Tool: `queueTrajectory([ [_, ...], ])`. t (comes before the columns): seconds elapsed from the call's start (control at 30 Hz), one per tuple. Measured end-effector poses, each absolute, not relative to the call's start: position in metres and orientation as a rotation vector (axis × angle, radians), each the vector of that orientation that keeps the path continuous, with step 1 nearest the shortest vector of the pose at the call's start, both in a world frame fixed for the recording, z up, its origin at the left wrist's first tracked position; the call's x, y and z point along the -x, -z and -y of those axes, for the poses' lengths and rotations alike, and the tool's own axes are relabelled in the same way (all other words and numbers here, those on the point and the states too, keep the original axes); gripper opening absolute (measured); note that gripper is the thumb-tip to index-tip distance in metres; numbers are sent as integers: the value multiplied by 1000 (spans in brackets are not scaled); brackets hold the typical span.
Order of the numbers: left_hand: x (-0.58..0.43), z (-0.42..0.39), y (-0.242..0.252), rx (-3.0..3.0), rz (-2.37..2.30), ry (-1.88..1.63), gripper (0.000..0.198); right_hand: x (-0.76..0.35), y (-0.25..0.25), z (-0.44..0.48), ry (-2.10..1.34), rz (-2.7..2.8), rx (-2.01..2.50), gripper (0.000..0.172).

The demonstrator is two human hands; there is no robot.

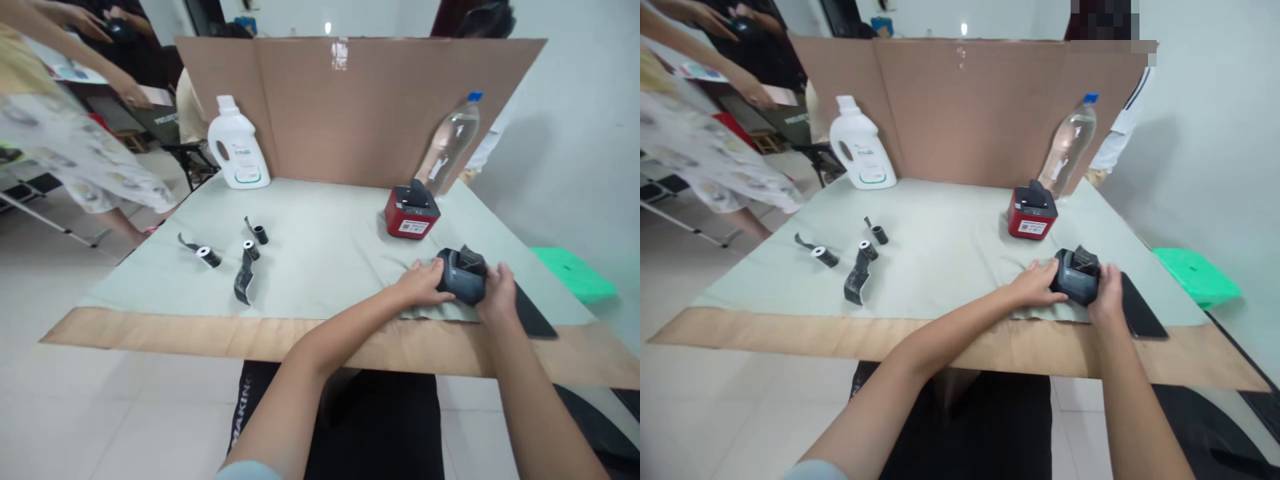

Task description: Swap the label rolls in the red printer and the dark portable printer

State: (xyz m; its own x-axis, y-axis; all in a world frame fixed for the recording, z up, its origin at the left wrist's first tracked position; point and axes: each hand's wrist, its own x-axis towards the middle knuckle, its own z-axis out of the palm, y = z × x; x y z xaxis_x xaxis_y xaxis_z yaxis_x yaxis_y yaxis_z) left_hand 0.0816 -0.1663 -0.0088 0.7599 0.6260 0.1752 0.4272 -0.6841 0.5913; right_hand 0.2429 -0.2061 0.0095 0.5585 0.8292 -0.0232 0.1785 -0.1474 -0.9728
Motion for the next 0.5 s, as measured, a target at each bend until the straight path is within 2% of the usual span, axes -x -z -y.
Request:
queueTrajectory([
  [0.13, -65, 167, -13, -2503, -738, -632, 97, -219, -45, 216, -749, 863, 1542, 87],
  [0.27, 0, 167, -33, -2438, -791, -869, 94, -161, -72, 202, -781, 1045, 1363, 84],
  [0.43, 130, 187, -24, -2156, -998, -1035, 95, -47, -46, 177, -840, 1136, 1161, 76],
  [0.5, 170, 203, -12, -2019, -1108, -1056, 94, -13, -23, 176, -874, 1337, 1193, 82],
])
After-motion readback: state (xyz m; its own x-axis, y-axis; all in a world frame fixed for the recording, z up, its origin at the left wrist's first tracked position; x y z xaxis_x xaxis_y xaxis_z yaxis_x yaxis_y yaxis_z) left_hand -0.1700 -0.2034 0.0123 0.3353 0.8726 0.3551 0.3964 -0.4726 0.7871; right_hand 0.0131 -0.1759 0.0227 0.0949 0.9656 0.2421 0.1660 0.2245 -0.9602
